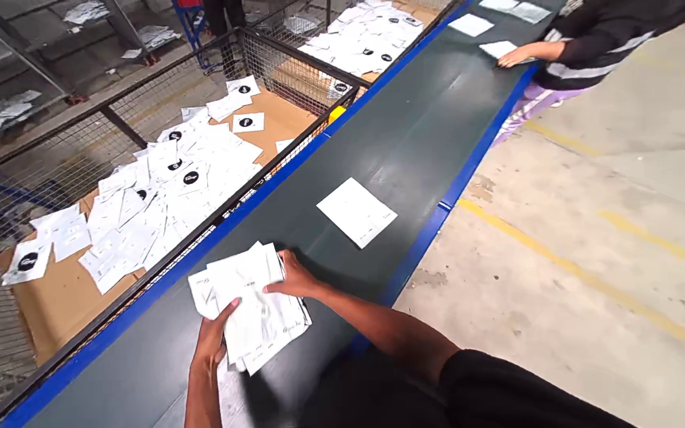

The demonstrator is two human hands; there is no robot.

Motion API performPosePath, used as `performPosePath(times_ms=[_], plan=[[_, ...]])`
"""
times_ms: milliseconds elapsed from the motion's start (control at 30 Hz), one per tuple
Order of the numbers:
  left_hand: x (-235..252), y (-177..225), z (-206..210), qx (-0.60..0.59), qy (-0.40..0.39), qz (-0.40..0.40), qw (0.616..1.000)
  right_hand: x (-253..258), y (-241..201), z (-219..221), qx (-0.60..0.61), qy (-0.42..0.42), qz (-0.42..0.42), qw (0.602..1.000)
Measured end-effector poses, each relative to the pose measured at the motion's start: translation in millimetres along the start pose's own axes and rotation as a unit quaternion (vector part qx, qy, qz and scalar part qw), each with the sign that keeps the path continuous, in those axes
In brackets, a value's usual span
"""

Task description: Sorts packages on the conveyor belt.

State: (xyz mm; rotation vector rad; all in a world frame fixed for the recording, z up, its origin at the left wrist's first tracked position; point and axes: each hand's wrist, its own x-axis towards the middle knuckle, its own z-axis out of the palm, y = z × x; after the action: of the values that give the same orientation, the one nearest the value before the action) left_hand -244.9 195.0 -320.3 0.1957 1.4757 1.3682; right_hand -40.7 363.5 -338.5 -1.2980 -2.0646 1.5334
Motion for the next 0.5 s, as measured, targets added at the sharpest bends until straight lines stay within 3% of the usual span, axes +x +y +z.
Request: performPosePath(times_ms=[100, 167, 267, 367, 500], plan=[[-34, -31, 0, -0.013, 0.036, -0.002, 0.999, -59, 14, -10, 0.007, -0.044, 0.001, 0.999], [-42, -45, 8, -0.020, 0.058, -0.005, 0.998, -87, 33, -20, 0.078, -0.045, 0.006, 0.996], [-33, -33, 26, -0.031, 0.073, 0.015, 0.997, -118, 42, -40, 0.189, -0.013, 0.045, 0.981], [9, 34, 61, -0.047, 0.079, 0.085, 0.992, -131, 32, -64, 0.286, -0.007, 0.074, 0.955], [99, 187, 120, -0.116, 0.043, 0.221, 0.967, -127, 16, -78, 0.330, -0.023, 0.051, 0.942]])
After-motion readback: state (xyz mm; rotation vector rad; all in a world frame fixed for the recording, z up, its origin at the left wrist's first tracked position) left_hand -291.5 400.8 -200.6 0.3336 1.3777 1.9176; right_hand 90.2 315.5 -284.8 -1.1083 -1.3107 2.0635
